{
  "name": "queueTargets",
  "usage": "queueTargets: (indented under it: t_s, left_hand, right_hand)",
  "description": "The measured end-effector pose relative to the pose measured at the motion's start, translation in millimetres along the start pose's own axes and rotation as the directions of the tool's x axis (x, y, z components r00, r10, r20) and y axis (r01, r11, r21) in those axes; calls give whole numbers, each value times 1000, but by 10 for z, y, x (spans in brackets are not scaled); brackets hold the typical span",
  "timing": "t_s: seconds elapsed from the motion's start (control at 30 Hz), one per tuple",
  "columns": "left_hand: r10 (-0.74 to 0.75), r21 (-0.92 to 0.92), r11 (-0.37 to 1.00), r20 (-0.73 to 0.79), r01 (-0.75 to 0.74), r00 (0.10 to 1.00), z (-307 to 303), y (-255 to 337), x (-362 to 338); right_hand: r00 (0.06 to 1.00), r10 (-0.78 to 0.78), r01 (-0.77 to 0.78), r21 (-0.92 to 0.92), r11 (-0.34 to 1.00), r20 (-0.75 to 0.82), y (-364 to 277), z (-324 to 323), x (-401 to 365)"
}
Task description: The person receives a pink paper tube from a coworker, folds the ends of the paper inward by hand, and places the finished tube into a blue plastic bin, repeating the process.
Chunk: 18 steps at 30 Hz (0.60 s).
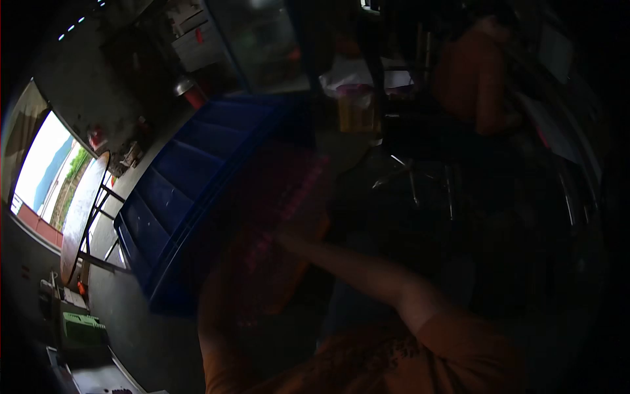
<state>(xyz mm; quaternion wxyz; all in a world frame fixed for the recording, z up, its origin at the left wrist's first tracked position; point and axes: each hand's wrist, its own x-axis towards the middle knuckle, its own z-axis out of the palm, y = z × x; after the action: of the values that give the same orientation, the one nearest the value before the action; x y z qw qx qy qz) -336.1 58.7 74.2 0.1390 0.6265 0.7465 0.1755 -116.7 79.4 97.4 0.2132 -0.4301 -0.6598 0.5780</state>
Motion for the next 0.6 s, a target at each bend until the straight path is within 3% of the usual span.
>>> queueTargets:
  t_s: [0.03,0.1,0.23,0.3,0.33,0.37,0.4,0.43,0.5,0.57,0.6]
  left_hand:
    - [15,-9,1000,-3,-15,1000,-10,27,46]
    - [61,-40,997,-29,-63,998,-112,127,178]
    - [66,-60,996,-87,-71,994,-227,508,152]
    - [119,-39,991,-148,-126,982,-143,689,86]
    - [189,-12,981,-193,-195,963,-27,749,60]
    - [363,73,931,-287,-358,887,207,724,96]
    - [521,190,853,-368,-486,771,440,699,133]
    - [776,428,623,-441,-654,450,631,755,148]
    - [657,132,746,-310,-653,688,721,1466,-254]
    - [590,33,806,-126,-591,797,841,2069,-584]
    - [592,28,804,-125,-594,796,1001,2218,-649]
  right_hand:
    - [994,7,-6,10,1000,-111,100,-248,-163]
    - [989,-138,127,-162,979,-58,310,-672,-545]
    - [915,-277,393,-494,775,294,729,-969,-1158]
    - [894,-430,383,-710,592,124,1587,-1150,-1332]
    - [964,-253,241,-662,710,80,1596,-1334,-1594]
    - [997,-64,83,-601,795,52,1592,-1514,-1854]
    - [997,-70,39,-581,813,-30,1746,-1614,-2048]
    - [991,-73,-3,-555,832,-114,1891,-1703,-2222]
    - [977,-36,-82,-529,844,-210,1967,-1872,-2623]
    - [954,7,-161,-494,854,-299,2066,-1979,-2949]
    - [925,-17,-191,-501,844,-381,2150,-2011,-3076]
